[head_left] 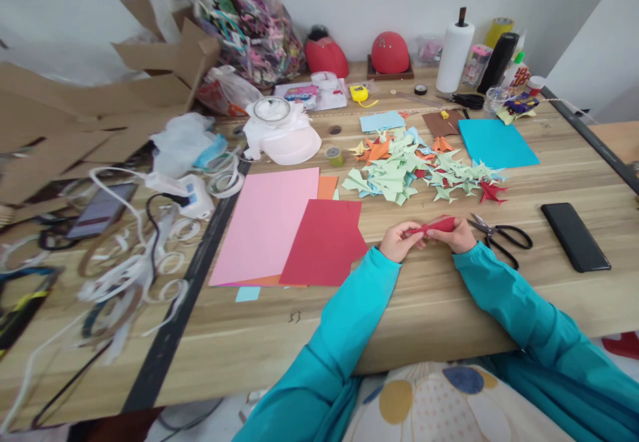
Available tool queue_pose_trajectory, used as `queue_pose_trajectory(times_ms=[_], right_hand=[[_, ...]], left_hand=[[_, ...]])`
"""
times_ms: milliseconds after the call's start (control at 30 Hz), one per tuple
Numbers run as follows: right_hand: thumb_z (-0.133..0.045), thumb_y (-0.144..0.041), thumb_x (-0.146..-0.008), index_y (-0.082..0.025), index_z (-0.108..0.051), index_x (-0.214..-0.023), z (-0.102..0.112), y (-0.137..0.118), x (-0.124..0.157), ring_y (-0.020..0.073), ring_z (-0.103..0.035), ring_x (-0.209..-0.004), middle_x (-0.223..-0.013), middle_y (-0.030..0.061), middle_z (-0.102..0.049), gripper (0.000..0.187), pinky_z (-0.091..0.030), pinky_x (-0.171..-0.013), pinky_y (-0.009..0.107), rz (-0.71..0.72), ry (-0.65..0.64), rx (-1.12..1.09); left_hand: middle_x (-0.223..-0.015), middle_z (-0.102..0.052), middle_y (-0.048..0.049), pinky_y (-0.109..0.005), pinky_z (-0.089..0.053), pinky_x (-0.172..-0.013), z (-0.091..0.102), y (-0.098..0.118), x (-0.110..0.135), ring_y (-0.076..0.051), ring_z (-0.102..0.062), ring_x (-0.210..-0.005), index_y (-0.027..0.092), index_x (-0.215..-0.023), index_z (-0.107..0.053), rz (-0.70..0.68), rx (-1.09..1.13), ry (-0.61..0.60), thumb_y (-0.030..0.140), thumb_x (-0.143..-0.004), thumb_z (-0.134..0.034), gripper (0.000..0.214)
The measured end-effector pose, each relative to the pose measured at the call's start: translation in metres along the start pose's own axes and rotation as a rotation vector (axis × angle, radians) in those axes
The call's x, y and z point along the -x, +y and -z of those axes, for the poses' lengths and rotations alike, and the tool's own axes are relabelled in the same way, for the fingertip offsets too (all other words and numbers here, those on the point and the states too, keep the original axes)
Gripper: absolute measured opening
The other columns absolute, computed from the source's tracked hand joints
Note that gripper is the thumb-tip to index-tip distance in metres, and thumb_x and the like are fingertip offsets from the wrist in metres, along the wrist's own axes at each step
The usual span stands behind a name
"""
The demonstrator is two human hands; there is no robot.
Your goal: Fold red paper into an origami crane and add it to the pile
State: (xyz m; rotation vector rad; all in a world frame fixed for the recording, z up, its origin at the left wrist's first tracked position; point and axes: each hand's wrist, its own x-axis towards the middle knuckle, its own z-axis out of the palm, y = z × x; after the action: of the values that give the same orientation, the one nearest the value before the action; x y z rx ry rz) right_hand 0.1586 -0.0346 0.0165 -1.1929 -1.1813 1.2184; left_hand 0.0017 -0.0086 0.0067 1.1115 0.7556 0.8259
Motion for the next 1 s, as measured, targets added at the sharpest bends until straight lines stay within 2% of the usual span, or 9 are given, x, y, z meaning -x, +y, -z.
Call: queue_pose_trajectory(times_ms=[267, 433, 533, 700, 1000], right_hand=[[-0.074, -0.03, -0.057, -0.017, -0.069, -0.08, 0.0003, 0.0051, 0.0009, 0.011, -0.055, -0.05, -0.065, 0.0014, -0.066, 0.027, -0.046, -0.047, 0.023, -0.007, -0.044, -0.007], [-0.073, -0.029, -0.059, -0.016, -0.068, -0.083, 0.0006, 0.0096, 0.0011, 0.0103, -0.055, -0.049, -0.061, 0.0006, -0.065, 0.028, -0.045, -0.047, 0.022, -0.018, -0.05, -0.021], [-0.072, -0.029, -0.061, -0.015, -0.067, -0.081, -0.001, 0.0093, 0.0014, 0.0106, -0.055, -0.049, -0.059, 0.0007, -0.065, 0.025, -0.046, -0.047, 0.023, -0.007, -0.036, -0.008], [-0.075, -0.026, -0.056, -0.016, -0.069, -0.076, -0.003, 0.0078, 0.0016, 0.0114, -0.056, -0.051, -0.062, 0.0009, -0.065, 0.023, -0.047, -0.049, 0.024, -0.001, 0.028, -0.032], [-0.076, -0.022, -0.055, -0.022, -0.071, -0.068, -0.0058, 0.0095, 0.0025, 0.0114, -0.058, -0.051, -0.062, -0.0003, -0.064, 0.014, -0.049, -0.049, 0.023, 0.05, 0.047, -0.1]], left_hand=[[-0.057, -0.062, -0.0003, -0.024, -0.048, -0.05, -0.0001, -0.0021, -0.0012, -0.011, -0.057, -0.047, 0.013, -0.081, -0.056, -0.043, 0.004, 0.039, 0.038, -0.059, -0.07, 0.037], [-0.061, -0.062, -0.0005, -0.023, -0.046, -0.046, 0.0001, -0.0016, -0.002, -0.01, -0.056, -0.044, 0.013, -0.08, -0.054, -0.032, 0.032, 0.015, 0.038, -0.059, -0.07, 0.037], [-0.061, -0.062, -0.0003, -0.023, -0.046, -0.046, 0.0001, -0.0012, -0.0021, -0.01, -0.056, -0.044, 0.013, -0.08, -0.054, -0.021, 0.047, 0.01, 0.038, -0.059, -0.07, 0.036], [-0.06, -0.063, -0.0008, -0.023, -0.046, -0.044, -0.0008, 0.0002, -0.0017, -0.01, -0.055, -0.042, 0.012, -0.078, -0.055, -0.029, 0.05, 0.023, 0.036, -0.058, -0.071, 0.035], [-0.058, -0.063, -0.0015, -0.022, -0.043, -0.04, 0.0007, 0.0039, -0.0009, -0.01, -0.053, -0.038, 0.011, -0.069, -0.059, 0.011, 0.053, 0.041, 0.034, -0.054, -0.073, 0.031]])
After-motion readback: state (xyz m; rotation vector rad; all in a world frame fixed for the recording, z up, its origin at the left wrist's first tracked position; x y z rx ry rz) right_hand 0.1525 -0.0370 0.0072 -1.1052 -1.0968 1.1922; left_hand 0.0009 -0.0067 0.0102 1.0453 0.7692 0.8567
